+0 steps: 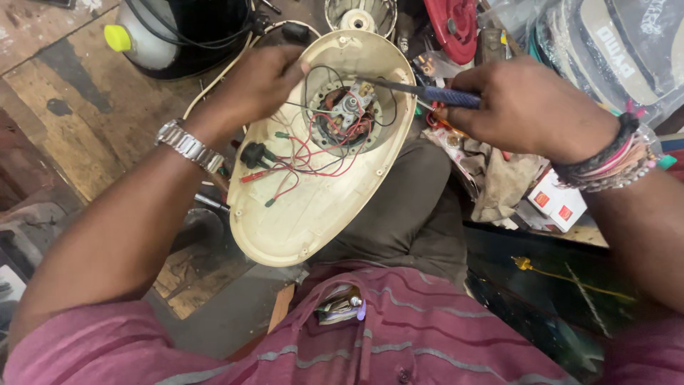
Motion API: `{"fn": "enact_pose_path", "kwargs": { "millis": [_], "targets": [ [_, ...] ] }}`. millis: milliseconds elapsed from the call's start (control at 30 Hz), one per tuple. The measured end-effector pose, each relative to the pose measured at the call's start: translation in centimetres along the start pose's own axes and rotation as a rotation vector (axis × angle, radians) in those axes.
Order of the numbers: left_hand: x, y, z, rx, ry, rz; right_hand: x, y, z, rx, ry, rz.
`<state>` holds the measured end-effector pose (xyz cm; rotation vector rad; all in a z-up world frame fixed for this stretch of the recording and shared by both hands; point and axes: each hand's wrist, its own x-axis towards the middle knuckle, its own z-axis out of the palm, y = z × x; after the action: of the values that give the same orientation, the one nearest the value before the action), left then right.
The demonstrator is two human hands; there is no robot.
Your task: The person sits on the floor and repairs a ceiling fan motor assembly. They use pliers and a screwdriver to adjust and tighten internal wires and components within the beige plastic housing.
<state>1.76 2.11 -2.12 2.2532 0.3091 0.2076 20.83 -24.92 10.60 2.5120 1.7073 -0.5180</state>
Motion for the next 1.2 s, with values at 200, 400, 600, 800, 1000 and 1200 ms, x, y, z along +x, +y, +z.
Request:
{"fn": "enact_pose_path", "kwargs": {
  "millis": [200,400,600,800,1000,1200],
  "targets": [
    [-0.5,1.4,2.1,0.053,0.006,0.020,0.7,-2.0,-1.2,-0.225,-0.047,0.042],
    [-1.8,4.1,4.2,0.121,0.129,0.289,2.6,-4.2,-0.4,-0.316,-0.224,0.159],
    [-2.3,5.8,4.5,0.141,0.058,0.138,3.8,-4.7,0.4,-0.368,-0.221,0.091],
    [-2.5,6.3,4.3,0.105,0.073,0.175,5.3,-5.2,1.8,-0.385,-0.221,0.101],
    [-2.4,5.9,4.1,0.107,0.070,0.165,5.6,-5.0,2.5,-0.337,-0.184,0.074],
    [-2.4,5.5,4.1,0.111,0.087,0.184,5.7,-4.7,3.5,-0.379,-0.145,0.006]
  ]
}}
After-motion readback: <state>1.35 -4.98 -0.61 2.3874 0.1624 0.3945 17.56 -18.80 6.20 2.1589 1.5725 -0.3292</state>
